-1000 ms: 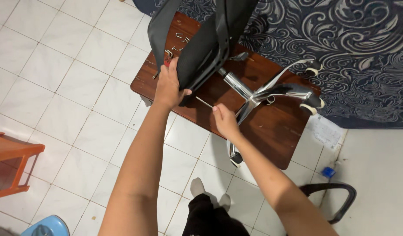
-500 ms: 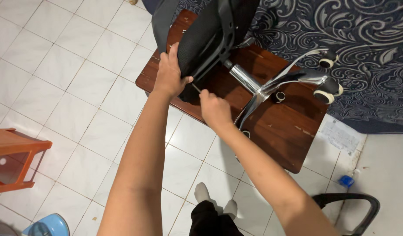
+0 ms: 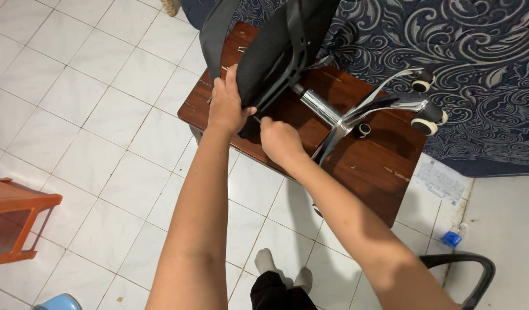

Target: The person disassembles an office chair by removing the backrest frame and then the seat from the base. They use an Allen key to loosen and remove screws, then place the removed parts aside.

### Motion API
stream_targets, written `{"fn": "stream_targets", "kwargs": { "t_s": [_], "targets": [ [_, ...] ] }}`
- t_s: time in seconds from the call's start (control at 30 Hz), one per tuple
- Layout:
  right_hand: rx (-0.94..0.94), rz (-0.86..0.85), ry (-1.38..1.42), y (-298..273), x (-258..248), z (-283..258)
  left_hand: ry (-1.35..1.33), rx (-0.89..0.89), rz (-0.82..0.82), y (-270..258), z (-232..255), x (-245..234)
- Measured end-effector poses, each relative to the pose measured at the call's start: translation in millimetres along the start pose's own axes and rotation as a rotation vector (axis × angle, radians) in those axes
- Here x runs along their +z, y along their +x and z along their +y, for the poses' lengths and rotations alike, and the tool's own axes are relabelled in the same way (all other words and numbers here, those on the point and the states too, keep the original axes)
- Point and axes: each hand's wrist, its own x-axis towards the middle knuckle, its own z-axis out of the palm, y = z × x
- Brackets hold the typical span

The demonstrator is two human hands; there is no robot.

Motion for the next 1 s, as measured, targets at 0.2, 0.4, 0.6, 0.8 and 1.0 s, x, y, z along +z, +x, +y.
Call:
{"fn": "stream_targets", "kwargs": {
  "t_s": [0.2, 0.4, 0.6, 0.8, 1.0],
  "targets": [
    [0.294, -0.052, 0.45, -1, -10, -11, -0.013, 0.024, 0.01, 2, -4, 2],
    [0.659, -0.189, 1.263, 8, -10, 3, 0.001, 0.03, 0.006, 3, -5, 4],
    [-0.127, 0.006, -0.341, -12, -10, -3, 0.013, -0.014, -0.028, 4, -3, 2],
    [0.438, -0.138, 1.008, 2, -10, 14, -0.004, 0.035, 0.016, 4, -7, 5],
    [0.1, -0.033, 0.086, -6, -13, 7, -0.001, 0.036, 0.014, 3, -7, 5]
  ]
}}
